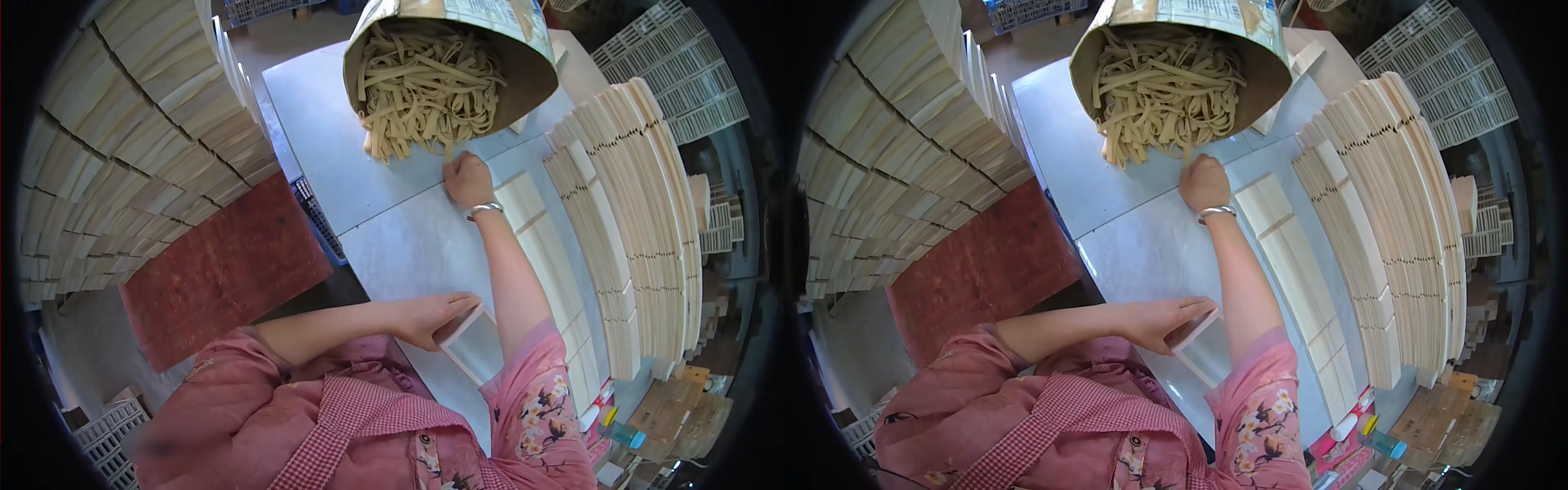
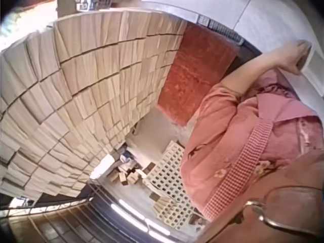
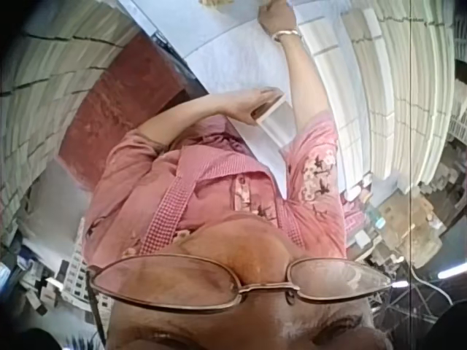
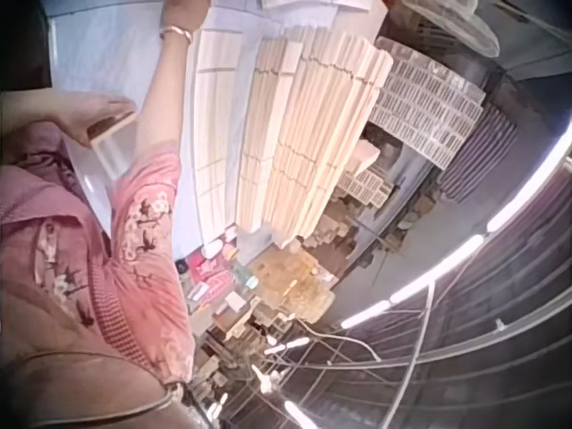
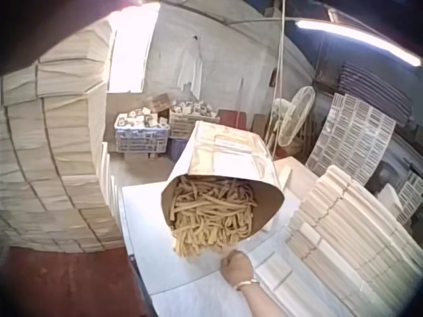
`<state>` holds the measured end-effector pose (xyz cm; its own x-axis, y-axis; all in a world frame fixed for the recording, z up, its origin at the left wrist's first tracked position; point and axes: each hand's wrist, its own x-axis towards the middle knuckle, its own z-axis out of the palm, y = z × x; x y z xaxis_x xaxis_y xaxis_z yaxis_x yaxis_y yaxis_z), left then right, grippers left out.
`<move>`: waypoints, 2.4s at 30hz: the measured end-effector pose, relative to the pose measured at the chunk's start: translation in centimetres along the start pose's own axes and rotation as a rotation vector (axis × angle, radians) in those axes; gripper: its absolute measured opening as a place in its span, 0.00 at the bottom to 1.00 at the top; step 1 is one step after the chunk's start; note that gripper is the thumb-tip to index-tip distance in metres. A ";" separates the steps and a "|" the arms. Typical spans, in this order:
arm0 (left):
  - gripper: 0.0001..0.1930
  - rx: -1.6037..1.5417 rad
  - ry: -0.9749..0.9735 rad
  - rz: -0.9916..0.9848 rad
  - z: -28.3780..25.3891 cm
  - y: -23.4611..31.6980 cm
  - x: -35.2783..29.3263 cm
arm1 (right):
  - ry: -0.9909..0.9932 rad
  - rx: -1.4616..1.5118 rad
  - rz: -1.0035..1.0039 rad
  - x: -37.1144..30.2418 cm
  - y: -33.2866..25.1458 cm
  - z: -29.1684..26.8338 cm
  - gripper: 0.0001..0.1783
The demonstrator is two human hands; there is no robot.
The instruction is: Assembling wooden boxes using a pneumatic nail gun and wood glue.
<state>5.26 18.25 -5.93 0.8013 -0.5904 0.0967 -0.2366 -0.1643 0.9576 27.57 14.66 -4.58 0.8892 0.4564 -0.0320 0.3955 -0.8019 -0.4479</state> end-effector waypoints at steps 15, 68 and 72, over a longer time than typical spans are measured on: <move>0.55 0.126 -0.095 0.025 2.6 0.8 -1.1 | 0.223 0.310 0.389 -27.7 9.4 -12.9 0.05; 0.58 0.565 -0.137 -0.066 2.2 2.5 0.9 | 0.310 0.053 0.422 -52.2 17.3 -11.0 0.35; 0.59 0.621 -0.099 0.086 1.9 0.5 0.5 | 0.271 0.042 0.218 -52.0 18.5 -8.0 0.30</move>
<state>4.54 16.39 -5.88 0.7179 -0.6871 0.1123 -0.5961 -0.5232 0.6090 -9.54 -27.02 -4.03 0.9826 0.1530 0.1048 0.1850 -0.8499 -0.4934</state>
